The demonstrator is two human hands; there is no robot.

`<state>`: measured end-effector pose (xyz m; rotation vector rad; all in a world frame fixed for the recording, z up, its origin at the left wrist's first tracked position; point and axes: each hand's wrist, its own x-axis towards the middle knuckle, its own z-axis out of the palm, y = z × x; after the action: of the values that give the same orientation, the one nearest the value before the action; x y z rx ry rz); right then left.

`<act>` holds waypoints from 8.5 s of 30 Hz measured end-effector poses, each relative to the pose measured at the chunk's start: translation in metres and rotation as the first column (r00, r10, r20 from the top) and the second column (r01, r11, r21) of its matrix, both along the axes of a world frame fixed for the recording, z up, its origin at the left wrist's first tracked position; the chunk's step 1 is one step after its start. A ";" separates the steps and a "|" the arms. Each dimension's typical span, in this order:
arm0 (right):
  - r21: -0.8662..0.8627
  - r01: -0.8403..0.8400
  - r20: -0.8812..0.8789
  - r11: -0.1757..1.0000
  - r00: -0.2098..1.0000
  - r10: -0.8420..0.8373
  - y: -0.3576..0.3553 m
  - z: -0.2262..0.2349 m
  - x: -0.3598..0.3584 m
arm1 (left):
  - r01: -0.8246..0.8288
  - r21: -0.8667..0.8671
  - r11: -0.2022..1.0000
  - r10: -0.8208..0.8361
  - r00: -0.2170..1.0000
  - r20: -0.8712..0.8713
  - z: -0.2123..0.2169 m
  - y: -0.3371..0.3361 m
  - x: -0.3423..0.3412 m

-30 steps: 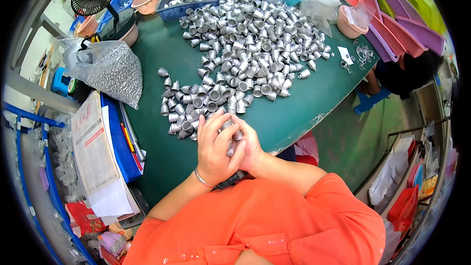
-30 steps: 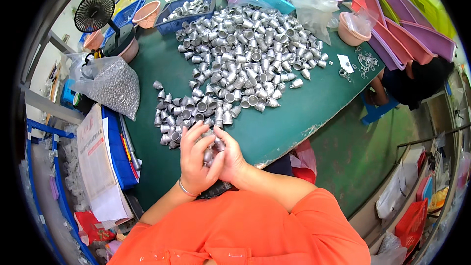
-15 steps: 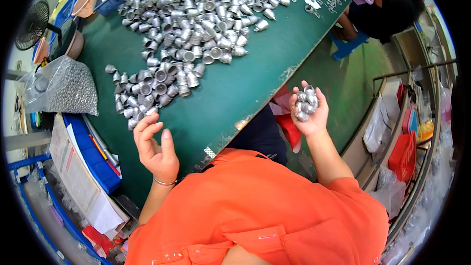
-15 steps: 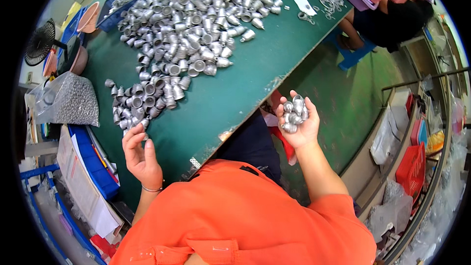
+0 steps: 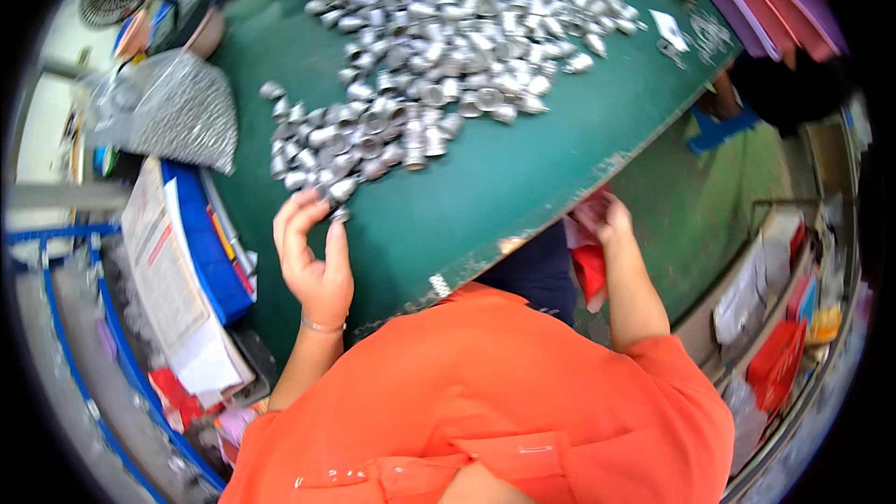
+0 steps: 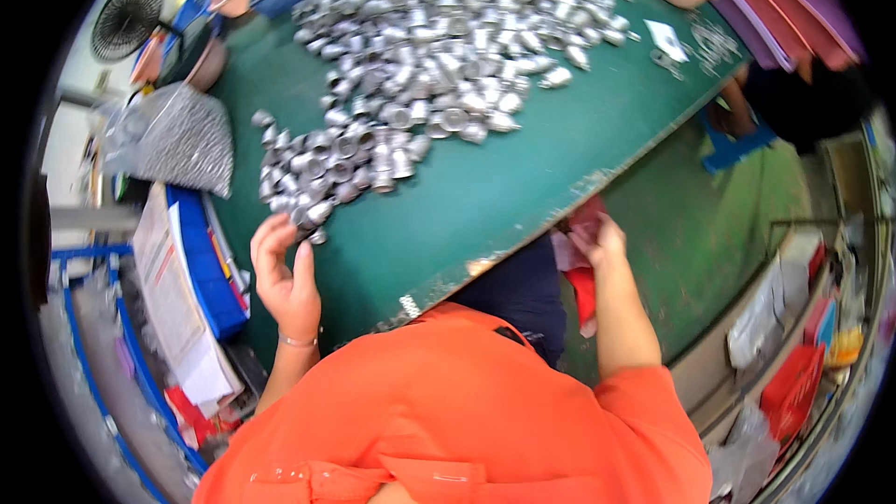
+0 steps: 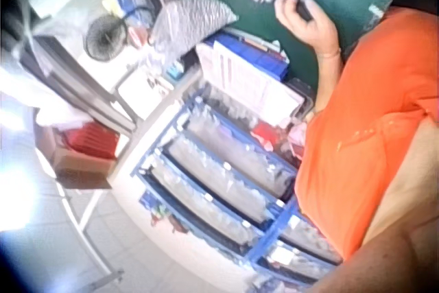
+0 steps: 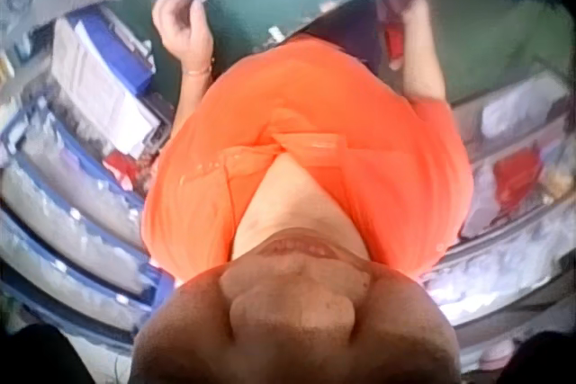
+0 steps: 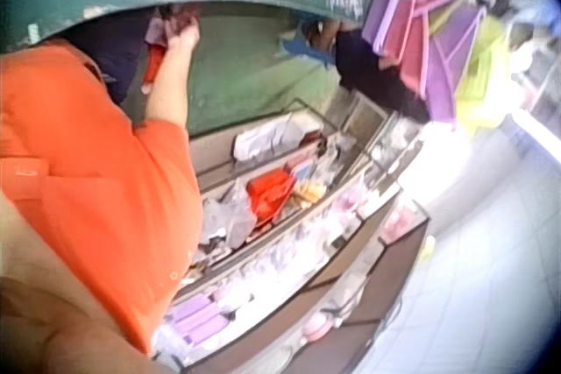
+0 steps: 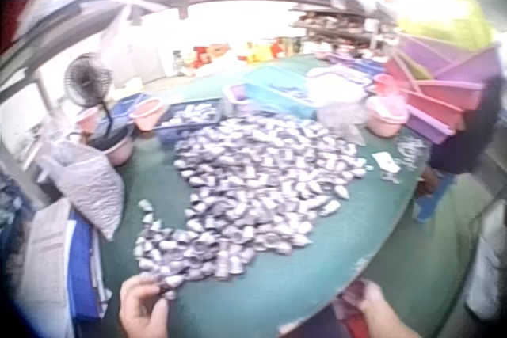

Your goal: The person sits at a green workbench and assembles small silver bells by hand. They pick up bell bodies and small metal rings from a large pile, insert the rings into the bells, and place the finished items into a blue plastic bin. The person handles the components one by one, occasionally transferring them between hands.

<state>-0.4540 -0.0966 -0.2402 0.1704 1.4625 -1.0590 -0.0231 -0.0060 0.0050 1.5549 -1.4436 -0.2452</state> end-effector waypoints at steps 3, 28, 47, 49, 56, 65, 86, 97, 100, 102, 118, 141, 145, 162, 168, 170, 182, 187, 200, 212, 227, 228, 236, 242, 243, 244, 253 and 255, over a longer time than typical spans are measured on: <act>-0.424 -0.060 -0.534 0.904 0.822 -0.196 -0.003 0.090 0.044 | -0.239 0.022 0.971 0.226 0.942 0.248 -0.001 -0.011 0.027; -0.471 -0.866 -0.861 -0.169 0.409 0.302 -0.027 0.236 0.214 | 0.060 0.211 0.976 -0.094 0.984 0.152 -0.014 -0.013 -0.017; -0.712 -0.367 0.372 0.599 0.526 0.765 -0.006 0.235 0.196 | 0.022 0.287 0.958 -0.072 0.984 0.165 -0.007 -0.006 -0.010; -0.744 -0.383 0.318 0.548 0.518 0.794 -0.012 0.230 0.193 | -0.024 0.233 0.972 -0.022 0.981 0.193 -0.001 -0.002 -0.012; 0.119 -0.974 -0.956 -0.192 -0.060 -0.289 -0.047 0.239 0.212 | -0.037 -0.043 0.998 0.038 0.999 0.024 0.009 0.001 -0.014; -0.318 -0.924 -0.925 -0.213 0.253 0.283 -0.034 0.250 0.214 | 0.019 -0.088 0.996 -0.022 0.999 -0.035 0.009 0.008 -0.013; 0.196 -0.878 -0.945 -0.437 -0.050 -0.323 -0.051 0.240 0.245 | 0.100 0.176 0.979 0.052 0.714 -0.699 0.005 0.012 0.003; -0.519 -0.798 -0.780 -0.306 0.296 0.551 -0.022 0.254 0.230 | 0.011 0.287 0.958 -0.035 0.996 0.077 0.000 -0.026 0.002; -0.777 -0.615 -0.117 0.135 0.351 0.929 -0.022 0.239 0.218 | 0.036 0.300 0.953 -0.047 0.999 0.027 0.001 -0.028 0.004; -0.812 -0.466 0.205 0.351 0.335 0.920 -0.025 0.238 0.216 | 0.051 0.280 0.959 -0.057 0.998 0.014 0.001 -0.027 0.005; 0.251 -0.922 -0.867 -0.295 -0.079 -0.491 -0.064 0.239 0.255 | 0.360 -0.108 0.927 0.062 -0.429 -0.901 0.004 -0.015 0.014; -0.557 -0.689 -0.828 -0.463 0.419 0.372 0.026 0.291 0.275 | 0.656 -0.175 0.734 0.330 -0.570 -0.753 0.014 0.014 -0.010; -0.213 -0.956 -0.976 -0.204 0.199 0.088 -0.003 0.263 0.274 | 0.731 -0.222 0.645 0.478 -0.613 -0.629 -0.007 0.027 -0.006; -0.589 -0.799 -0.735 -0.119 0.470 0.489 -0.015 0.227 0.246 | 0.727 -0.173 0.664 0.460 -0.580 -0.672 -0.034 0.033 -0.018; -0.792 -0.513 0.027 0.330 0.511 0.859 -0.018 0.238 0.234 | 0.714 -0.186 0.675 0.457 -0.602 -0.655 -0.033 0.033 -0.019; -0.799 -0.464 0.118 0.382 0.502 0.857 -0.022 0.235 0.230 | 0.717 -0.191 0.671 0.463 -0.606 -0.647 -0.033 0.032 -0.019; -0.702 -0.712 -0.504 0.031 0.527 0.685 -0.014 0.236 0.243 | 0.716 -0.175 0.675 0.463 -0.597 -0.655 -0.033 0.032 -0.019; -0.637 -0.770 -0.641 -0.036 0.504 0.579 -0.009 0.240 0.247 | 0.722 -0.179 0.668 0.465 -0.593 -0.658 -0.035 0.032 -0.018; -0.644 -0.758 -0.681 -0.101 0.508 0.527 -0.007 0.243 0.240 | 0.748 -0.123 0.653 0.488 -0.539 -0.686 -0.028 0.031 -0.019; -0.724 -0.669 -0.362 0.170 0.578 0.731 -0.034 0.264 0.237 | 0.651 -0.025 0.759 0.389 -0.483 -0.784 -0.021 0.003 -0.017; -0.827 -0.544 -0.405 0.140 0.750 0.522 -0.218 0.365 0.328 | 0.667 -0.134 0.733 0.271 -0.467 -0.842 -0.033 0.006 -0.020; -0.840 -0.525 -0.400 0.136 0.770 0.497 -0.221 0.364 0.328 | 0.665 -0.135 0.735 0.266 -0.466 -0.844 -0.032 0.006 -0.020; -0.352 -0.933 -0.869 -0.066 0.300 0.394 -0.122 0.299 0.284 | 0.694 -0.220 0.685 0.294 -0.540 -0.789 -0.039 0.012 -0.026; 0.165 -0.980 -0.986 -0.108 -0.164 -0.022 -0.027 0.255 0.284 | 0.732 -0.147 0.665 0.327 -0.462 -0.824 -0.033 0.013 -0.027; 0.232 -0.972 -0.969 -0.045 -0.227 -0.099 -0.021 0.247 0.287 | 0.737 -0.129 0.663 0.340 -0.450 -0.826 -0.032 0.012 -0.027; 0.207 -0.977 -0.976 -0.052 -0.203 -0.076 -0.020 0.240 0.285 | 0.744 -0.115 0.658 0.341 -0.431 -0.835 -0.033 0.012 -0.027; -0.425 -0.892 -0.897 -0.154 0.392 0.206 -0.022 0.223 0.261 | 0.725 -0.094 0.682 0.347 -0.435 -0.831 -0.033 0.012 -0.029; -0.514 -0.841 -0.845 -0.172 0.462 0.269 -0.019 0.227 0.259 | 0.722 -0.097 0.685 0.346 -0.440 -0.829 -0.033 0.012 -0.028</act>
<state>-0.1947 -0.1152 -0.0132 -1.7895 0.6809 -0.9639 -0.0509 0.0057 -0.0279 0.5116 0.0896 -2.1361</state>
